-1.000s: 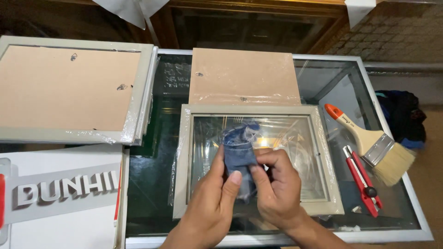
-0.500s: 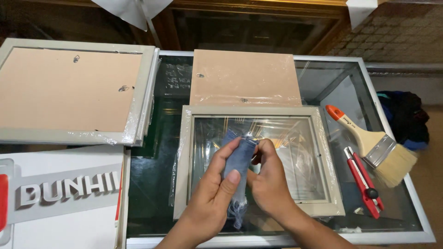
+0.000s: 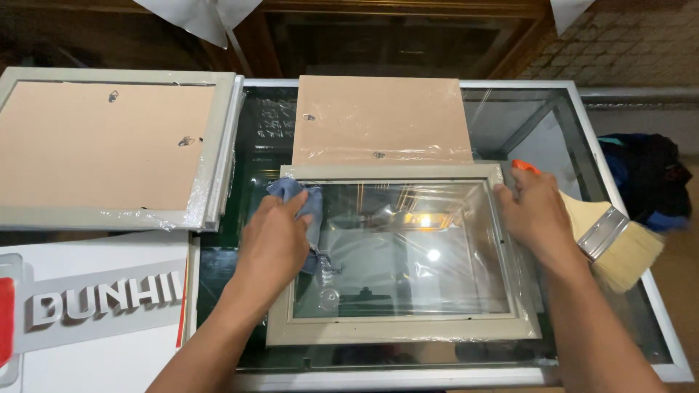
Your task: Cleaning a picture frame using a brush and a cloth on a workshop counter.
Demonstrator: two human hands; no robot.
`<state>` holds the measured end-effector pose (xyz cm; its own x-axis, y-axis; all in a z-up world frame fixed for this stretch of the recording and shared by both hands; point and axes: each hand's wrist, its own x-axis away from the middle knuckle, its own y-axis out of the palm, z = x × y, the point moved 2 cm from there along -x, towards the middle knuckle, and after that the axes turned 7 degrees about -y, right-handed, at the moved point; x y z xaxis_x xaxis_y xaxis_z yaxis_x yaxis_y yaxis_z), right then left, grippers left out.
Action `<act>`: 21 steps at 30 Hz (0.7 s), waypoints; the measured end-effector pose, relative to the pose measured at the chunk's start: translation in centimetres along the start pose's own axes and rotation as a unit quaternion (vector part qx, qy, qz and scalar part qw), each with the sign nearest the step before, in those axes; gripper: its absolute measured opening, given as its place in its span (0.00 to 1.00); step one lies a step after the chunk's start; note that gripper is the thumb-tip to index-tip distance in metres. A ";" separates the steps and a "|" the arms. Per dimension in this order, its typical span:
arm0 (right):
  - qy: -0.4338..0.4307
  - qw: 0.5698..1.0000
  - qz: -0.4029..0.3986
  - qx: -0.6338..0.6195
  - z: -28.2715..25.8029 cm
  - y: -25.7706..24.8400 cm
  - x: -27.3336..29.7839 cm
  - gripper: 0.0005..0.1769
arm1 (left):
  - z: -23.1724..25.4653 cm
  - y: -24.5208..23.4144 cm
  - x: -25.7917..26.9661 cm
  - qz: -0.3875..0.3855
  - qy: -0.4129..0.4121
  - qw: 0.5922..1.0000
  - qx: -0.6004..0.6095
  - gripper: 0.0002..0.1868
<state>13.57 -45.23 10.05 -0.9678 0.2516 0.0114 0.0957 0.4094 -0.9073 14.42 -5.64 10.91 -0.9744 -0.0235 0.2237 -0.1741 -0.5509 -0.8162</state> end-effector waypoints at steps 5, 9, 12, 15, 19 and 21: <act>-0.009 1.000 0.012 -0.009 0.5 1.1 0.2 0.23 | -0.1 2.7 -1.7 0.019 0.020 0.997 -0.066 0.24; 0.000 1.000 0.006 -0.019 1.3 1.2 -0.4 0.24 | 3.5 4.6 -1.7 0.021 0.069 0.996 -0.056 0.23; -0.011 1.000 -0.001 -0.026 1.2 0.6 -0.2 0.25 | 6.8 6.4 -1.2 0.021 0.117 0.991 -0.060 0.22; -0.020 0.998 -0.004 -0.052 1.1 0.3 -0.4 0.25 | 11.0 6.0 -0.1 -0.008 0.148 0.989 -0.027 0.21; -0.020 0.999 -0.013 -0.047 0.4 -0.5 0.1 0.25 | 13.6 10.0 -1.5 -0.021 0.185 0.982 -0.032 0.22; -0.024 0.998 -0.010 -0.048 0.4 -0.7 0.1 0.23 | 15.5 11.2 -1.6 -0.026 0.212 0.976 -0.036 0.20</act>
<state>13.34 -45.80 10.49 -0.9793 0.2022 0.0065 0.0969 0.4973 -0.8621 16.28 -24.68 9.65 -0.9328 0.3585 0.0381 -0.2199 -0.4820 -0.8481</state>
